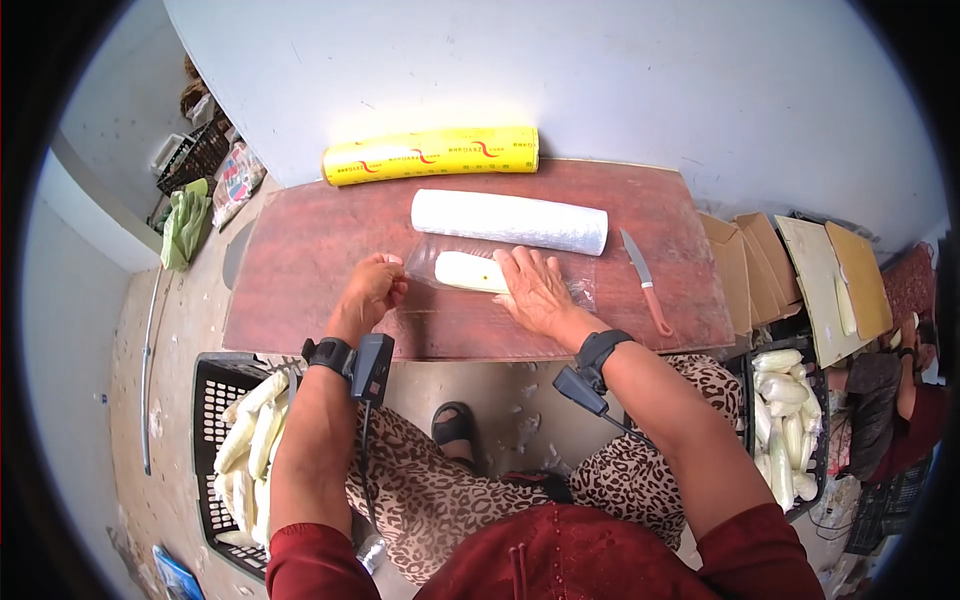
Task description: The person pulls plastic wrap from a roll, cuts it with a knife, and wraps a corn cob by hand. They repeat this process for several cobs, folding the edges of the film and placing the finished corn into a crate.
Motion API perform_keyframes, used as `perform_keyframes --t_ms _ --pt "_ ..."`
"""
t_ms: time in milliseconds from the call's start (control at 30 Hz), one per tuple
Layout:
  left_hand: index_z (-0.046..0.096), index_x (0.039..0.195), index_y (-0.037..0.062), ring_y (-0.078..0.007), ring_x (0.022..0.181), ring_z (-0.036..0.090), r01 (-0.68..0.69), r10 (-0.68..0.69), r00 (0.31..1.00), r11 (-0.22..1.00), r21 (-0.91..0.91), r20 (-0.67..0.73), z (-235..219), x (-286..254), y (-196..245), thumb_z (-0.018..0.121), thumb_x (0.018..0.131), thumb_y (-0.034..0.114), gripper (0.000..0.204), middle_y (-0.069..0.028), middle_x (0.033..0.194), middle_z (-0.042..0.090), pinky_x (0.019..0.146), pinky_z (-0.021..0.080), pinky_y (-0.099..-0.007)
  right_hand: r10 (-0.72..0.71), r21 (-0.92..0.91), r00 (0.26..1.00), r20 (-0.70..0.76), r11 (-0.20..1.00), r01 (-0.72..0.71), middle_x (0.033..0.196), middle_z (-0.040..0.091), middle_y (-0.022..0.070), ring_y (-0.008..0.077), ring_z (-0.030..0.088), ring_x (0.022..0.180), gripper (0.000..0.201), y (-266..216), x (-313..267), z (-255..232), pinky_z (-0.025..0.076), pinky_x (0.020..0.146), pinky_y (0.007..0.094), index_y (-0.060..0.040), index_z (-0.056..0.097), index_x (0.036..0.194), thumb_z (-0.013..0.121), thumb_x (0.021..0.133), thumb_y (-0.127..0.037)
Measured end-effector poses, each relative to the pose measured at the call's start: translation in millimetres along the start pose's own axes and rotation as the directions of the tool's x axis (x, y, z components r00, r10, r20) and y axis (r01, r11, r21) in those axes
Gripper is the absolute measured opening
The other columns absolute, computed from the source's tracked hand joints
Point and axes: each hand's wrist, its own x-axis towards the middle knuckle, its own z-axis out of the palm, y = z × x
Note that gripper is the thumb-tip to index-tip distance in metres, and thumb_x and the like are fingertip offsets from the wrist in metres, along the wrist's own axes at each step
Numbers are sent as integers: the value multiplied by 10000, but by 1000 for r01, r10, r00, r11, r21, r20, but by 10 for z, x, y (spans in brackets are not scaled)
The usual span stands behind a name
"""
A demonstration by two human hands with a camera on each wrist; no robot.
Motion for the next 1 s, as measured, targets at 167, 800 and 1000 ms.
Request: perform_keyframes --t_ms 167,800,1000 --pt "509 853 120 -104 529 504 -11 10 1000 999 37 10 -49 13 -32 534 841 -13 136 -17 695 546 451 397 -236 28 47 999 47 998 -30 1087 470 131 310 474 1042 450 2 28 -15 377 844 477 -59 461 1135 684 817 -285" --pt "546 844 82 -110 474 514 83 -150 976 927 366 157 -258 -385 -50 560 792 -25 120 -23 640 565 393 376 -222 -86 241 978 190 970 39 1038 442 114 294 464 1049 395 -105 -231 -182 378 826 456 -80 494 1067 710 774 -232" --pt "549 849 81 -106 490 523 90 -196 960 893 440 202 -320 -363 -125 566 789 -13 112 -21 647 567 401 379 -219 -134 243 970 202 967 83 1048 448 129 306 467 1042 356 -101 -240 -197 385 848 458 -50 503 980 709 781 -260"
